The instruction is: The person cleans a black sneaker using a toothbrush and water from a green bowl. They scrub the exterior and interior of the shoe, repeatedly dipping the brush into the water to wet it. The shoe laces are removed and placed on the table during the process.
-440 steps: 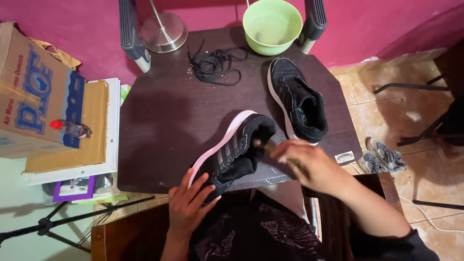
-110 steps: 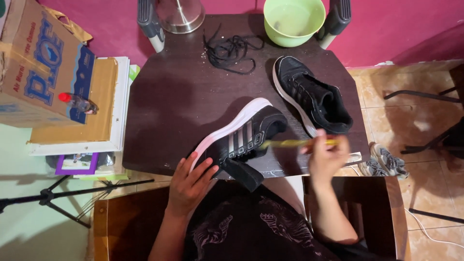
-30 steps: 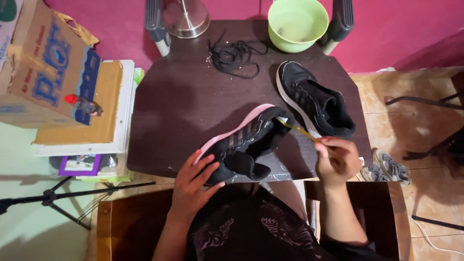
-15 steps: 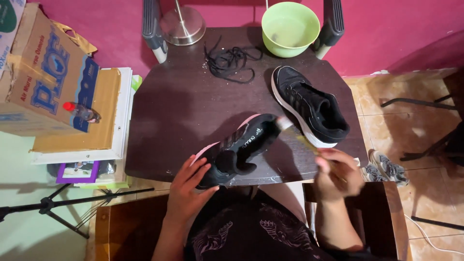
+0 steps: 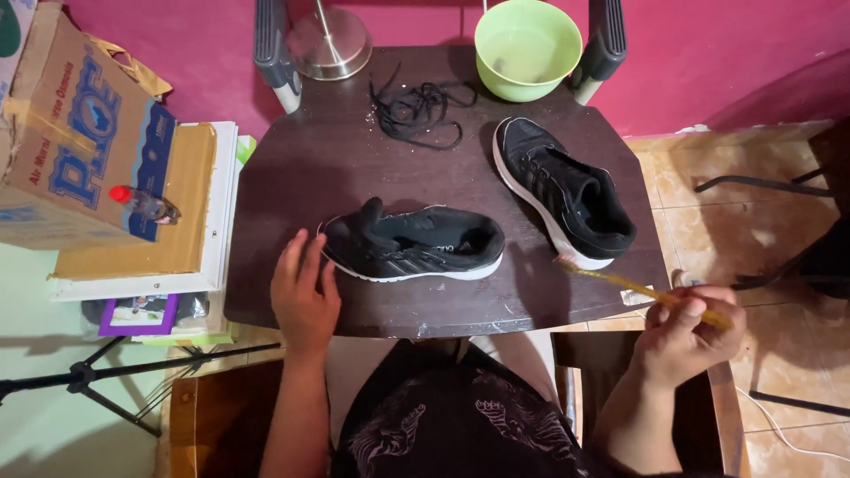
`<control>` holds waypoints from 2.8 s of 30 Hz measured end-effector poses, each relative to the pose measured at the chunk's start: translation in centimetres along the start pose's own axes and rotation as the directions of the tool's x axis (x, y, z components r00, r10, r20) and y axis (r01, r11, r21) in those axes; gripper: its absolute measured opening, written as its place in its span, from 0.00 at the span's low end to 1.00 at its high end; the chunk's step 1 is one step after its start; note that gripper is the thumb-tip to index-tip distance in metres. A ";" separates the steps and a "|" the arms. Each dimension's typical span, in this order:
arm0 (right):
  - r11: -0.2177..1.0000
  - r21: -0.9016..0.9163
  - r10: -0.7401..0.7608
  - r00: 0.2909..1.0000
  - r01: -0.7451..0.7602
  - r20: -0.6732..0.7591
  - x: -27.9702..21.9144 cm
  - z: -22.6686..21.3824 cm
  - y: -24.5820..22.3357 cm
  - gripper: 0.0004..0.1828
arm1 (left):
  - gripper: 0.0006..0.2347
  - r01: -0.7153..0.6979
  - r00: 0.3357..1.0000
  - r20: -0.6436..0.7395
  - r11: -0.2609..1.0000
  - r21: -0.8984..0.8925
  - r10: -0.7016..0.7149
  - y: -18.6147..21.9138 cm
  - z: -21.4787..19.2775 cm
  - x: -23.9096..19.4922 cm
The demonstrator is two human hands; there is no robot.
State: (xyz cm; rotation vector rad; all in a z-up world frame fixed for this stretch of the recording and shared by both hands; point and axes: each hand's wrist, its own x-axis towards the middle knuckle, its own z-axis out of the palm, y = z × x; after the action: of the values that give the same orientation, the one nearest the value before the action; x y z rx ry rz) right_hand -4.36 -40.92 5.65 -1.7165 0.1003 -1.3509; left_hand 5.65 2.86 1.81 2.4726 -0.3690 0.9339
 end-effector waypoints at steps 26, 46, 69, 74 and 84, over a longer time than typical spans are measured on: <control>0.937 -0.042 -0.072 0.311 0.346 0.948 1.7 13.5 -7.0 0.04 | 0.31 0.127 0.977 0.112 0.075 -0.989 -0.179 -0.9 10.0 4.0; 0.868 -0.074 0.171 -0.156 0.491 0.973 -1.4 20.5 -6.3 0.28 | 0.31 -0.231 0.962 -0.271 0.444 -0.866 -0.028 0.1 11.3 3.5; 0.688 -0.259 0.320 0.037 0.678 0.947 -0.1 17.4 -7.1 0.28 | 0.31 -0.065 0.978 -0.188 0.716 -0.695 -0.094 -0.4 14.0 0.9; 0.705 -0.211 0.339 -0.060 0.677 0.939 0.8 16.7 -9.7 0.20 | 0.31 -0.068 0.979 -0.188 0.753 -0.655 -0.075 -0.4 14.5 0.5; 0.668 -0.207 0.383 -0.092 0.715 0.919 2.1 15.3 -13.6 0.11 | 0.32 -0.087 0.978 -0.206 0.824 -0.560 -0.037 0.0 14.3 0.3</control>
State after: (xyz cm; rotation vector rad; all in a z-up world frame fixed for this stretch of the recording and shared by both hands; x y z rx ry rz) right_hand 2.70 -25.13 16.83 -3.1571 -0.6727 0.4778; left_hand 13.78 -4.53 -7.43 1.8100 -0.5219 0.9202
